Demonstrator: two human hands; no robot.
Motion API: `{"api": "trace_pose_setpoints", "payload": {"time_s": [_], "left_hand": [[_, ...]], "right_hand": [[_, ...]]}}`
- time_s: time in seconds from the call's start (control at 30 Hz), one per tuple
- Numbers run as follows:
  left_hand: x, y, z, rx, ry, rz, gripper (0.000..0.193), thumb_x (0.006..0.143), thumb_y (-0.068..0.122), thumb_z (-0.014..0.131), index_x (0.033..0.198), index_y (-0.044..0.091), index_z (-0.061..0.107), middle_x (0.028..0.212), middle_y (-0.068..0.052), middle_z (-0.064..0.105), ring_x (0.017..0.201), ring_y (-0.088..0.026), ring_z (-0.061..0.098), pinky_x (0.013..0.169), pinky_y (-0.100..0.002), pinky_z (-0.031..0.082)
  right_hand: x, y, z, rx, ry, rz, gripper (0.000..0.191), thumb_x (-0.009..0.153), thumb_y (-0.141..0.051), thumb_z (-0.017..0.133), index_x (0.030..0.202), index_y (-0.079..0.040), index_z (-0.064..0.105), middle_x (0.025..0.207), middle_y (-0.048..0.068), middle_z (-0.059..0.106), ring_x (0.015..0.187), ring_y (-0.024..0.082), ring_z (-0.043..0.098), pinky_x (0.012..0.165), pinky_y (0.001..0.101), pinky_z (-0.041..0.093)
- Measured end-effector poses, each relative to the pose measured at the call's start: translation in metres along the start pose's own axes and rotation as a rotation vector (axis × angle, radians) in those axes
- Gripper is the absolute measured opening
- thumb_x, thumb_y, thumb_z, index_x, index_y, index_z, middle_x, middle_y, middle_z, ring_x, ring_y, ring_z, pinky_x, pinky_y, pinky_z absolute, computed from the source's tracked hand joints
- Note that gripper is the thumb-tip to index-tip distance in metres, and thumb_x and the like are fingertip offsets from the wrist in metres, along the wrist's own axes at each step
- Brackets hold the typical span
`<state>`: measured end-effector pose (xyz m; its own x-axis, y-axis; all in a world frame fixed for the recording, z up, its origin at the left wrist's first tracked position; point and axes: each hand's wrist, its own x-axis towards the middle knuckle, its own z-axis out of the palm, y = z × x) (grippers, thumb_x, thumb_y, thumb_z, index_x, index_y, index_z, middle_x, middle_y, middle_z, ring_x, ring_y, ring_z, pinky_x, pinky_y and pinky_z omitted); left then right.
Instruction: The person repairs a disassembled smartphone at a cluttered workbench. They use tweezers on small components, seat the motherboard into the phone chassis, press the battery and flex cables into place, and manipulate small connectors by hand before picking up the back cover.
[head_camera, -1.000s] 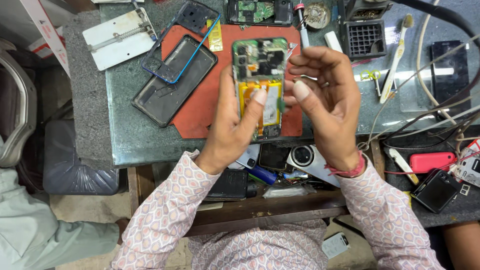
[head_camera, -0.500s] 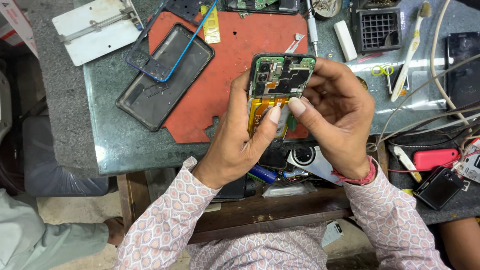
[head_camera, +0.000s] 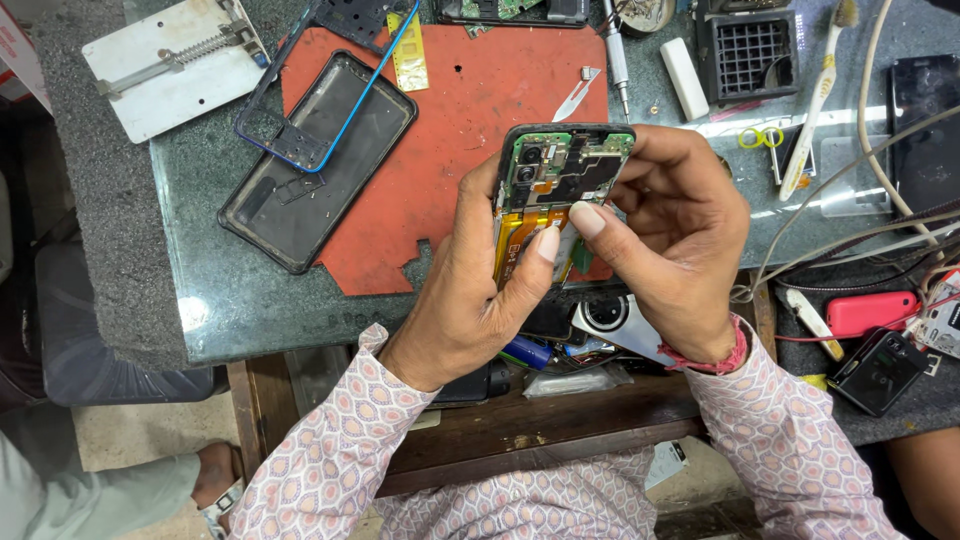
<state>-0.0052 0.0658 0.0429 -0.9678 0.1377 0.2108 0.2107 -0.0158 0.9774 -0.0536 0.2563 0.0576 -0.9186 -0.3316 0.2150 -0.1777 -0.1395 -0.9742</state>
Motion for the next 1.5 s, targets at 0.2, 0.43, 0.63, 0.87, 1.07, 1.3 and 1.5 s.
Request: {"api": "trace_pose_setpoints", "payload": {"time_s": [0.2, 0.43, 0.63, 0.87, 1.07, 1.3, 1.5], "left_hand": [[-0.001, -0.001, 0.002, 0.044, 0.009, 0.042, 0.052, 0.116, 0.015, 0.053, 0.156, 0.002, 0.022, 0.141, -0.017, 0.06, 0.129, -0.023, 0.067, 0.114, -0.037, 0.056], [-0.001, 0.0, 0.002, 0.049, 0.004, 0.032, 0.053, 0.116, 0.016, 0.053, 0.157, 0.002, 0.022, 0.14, -0.018, 0.061, 0.129, -0.023, 0.068, 0.113, -0.037, 0.056], [-0.001, 0.0, 0.001, 0.033, -0.005, 0.023, 0.055, 0.116, 0.017, 0.053, 0.16, 0.002, 0.023, 0.139, -0.018, 0.062, 0.128, -0.023, 0.068, 0.112, -0.037, 0.056], [-0.008, 0.001, 0.004, 0.168, 0.032, 0.143, 0.05, 0.115, 0.015, 0.055, 0.154, 0.001, 0.026, 0.145, -0.02, 0.057, 0.13, -0.026, 0.067, 0.112, -0.036, 0.055], [-0.01, -0.006, 0.004, 0.282, 0.009, 0.347, 0.047, 0.118, 0.013, 0.057, 0.151, 0.003, 0.026, 0.149, -0.019, 0.053, 0.134, -0.031, 0.066, 0.114, -0.035, 0.058], [-0.013, -0.014, 0.003, 0.374, -0.005, 0.484, 0.052, 0.116, 0.025, 0.057, 0.15, 0.005, 0.024, 0.149, -0.019, 0.054, 0.129, -0.035, 0.067, 0.108, -0.04, 0.061], [-0.014, -0.013, 0.0, 0.361, -0.058, 0.499, 0.056, 0.115, 0.027, 0.061, 0.153, 0.008, 0.023, 0.142, -0.023, 0.054, 0.129, -0.037, 0.067, 0.106, -0.04, 0.062]], "right_hand": [[-0.001, 0.001, 0.001, 0.001, 0.01, -0.01, 0.037, 0.104, 0.009, 0.071, 0.135, 0.005, 0.05, 0.123, 0.012, 0.067, 0.114, 0.014, 0.067, 0.105, 0.0281, 0.057], [-0.002, 0.001, 0.001, -0.001, 0.016, -0.011, 0.037, 0.104, 0.01, 0.07, 0.134, 0.005, 0.049, 0.123, 0.011, 0.067, 0.114, 0.013, 0.067, 0.104, 0.0279, 0.057], [-0.004, 0.004, -0.001, 0.006, 0.001, -0.025, 0.039, 0.104, 0.012, 0.069, 0.136, 0.004, 0.048, 0.124, 0.011, 0.066, 0.116, 0.013, 0.066, 0.106, 0.028, 0.056], [-0.006, 0.002, -0.004, 0.014, -0.047, -0.053, 0.046, 0.1, 0.011, 0.074, 0.136, 0.001, 0.047, 0.126, 0.01, 0.063, 0.118, 0.013, 0.063, 0.105, 0.03, 0.056], [-0.008, -0.005, -0.006, -0.081, -0.062, -0.133, 0.045, 0.094, 0.007, 0.077, 0.127, -0.001, 0.048, 0.125, 0.017, 0.063, 0.109, 0.015, 0.068, 0.098, 0.029, 0.059], [-0.003, -0.011, -0.006, -0.196, -0.099, -0.249, 0.037, 0.091, 0.004, 0.072, 0.118, -0.001, 0.047, 0.115, 0.025, 0.066, 0.105, 0.025, 0.071, 0.088, 0.032, 0.063], [0.002, -0.013, -0.006, -0.208, -0.112, -0.285, 0.031, 0.089, 0.009, 0.064, 0.113, 0.0, 0.047, 0.106, 0.025, 0.068, 0.102, 0.029, 0.073, 0.084, 0.0362, 0.065]]}}
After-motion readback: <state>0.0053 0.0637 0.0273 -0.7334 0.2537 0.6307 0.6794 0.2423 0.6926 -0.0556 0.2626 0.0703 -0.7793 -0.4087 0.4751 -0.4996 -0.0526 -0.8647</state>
